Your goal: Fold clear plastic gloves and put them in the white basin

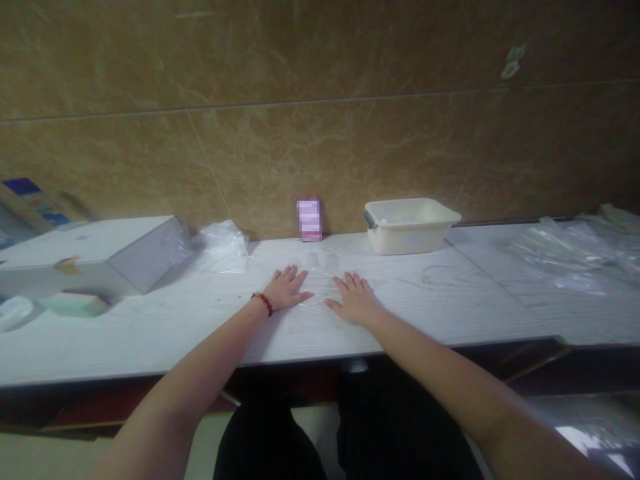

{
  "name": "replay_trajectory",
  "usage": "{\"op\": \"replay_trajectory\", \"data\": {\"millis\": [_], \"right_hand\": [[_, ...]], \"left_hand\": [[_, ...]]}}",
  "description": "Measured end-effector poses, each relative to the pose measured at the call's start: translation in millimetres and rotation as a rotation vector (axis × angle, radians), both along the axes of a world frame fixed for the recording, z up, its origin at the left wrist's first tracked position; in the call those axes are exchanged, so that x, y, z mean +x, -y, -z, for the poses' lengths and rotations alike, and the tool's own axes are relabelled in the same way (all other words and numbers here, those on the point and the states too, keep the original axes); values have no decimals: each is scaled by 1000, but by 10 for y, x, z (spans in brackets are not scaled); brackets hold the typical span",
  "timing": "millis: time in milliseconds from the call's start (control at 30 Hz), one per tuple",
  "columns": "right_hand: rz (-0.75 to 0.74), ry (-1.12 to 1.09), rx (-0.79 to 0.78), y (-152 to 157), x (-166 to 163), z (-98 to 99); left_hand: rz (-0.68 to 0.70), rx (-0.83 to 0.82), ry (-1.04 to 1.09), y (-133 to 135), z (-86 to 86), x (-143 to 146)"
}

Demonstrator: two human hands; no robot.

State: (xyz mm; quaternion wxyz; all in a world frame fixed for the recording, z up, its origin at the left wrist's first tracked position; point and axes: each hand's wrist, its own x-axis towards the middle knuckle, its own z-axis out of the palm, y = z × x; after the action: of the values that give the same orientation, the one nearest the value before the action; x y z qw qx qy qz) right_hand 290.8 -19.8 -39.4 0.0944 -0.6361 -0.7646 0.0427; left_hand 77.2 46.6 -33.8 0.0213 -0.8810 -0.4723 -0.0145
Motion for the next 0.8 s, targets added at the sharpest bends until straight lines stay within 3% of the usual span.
{"op": "replay_trajectory", "data": {"millis": [100,167,300,400,600,800], "right_hand": [[52,-30,-15,-76,54,-74],[26,-57,19,-171,55,-131],[-195,-73,48,-427,-36,-166],[-249,-31,-29,-610,-91,-102],[-112,39,-97,-869,18,-31],[39,20,-70,-978,100,-27]], "left_hand": [[-114,51,11,31,-33,-24],[-116,75,25,150,-53,56],[99,6,35,481,-51,295],[131,-11,31,639,-25,378],[128,7,48,686,-26,350],[117,-9,59,700,-46,360]]}}
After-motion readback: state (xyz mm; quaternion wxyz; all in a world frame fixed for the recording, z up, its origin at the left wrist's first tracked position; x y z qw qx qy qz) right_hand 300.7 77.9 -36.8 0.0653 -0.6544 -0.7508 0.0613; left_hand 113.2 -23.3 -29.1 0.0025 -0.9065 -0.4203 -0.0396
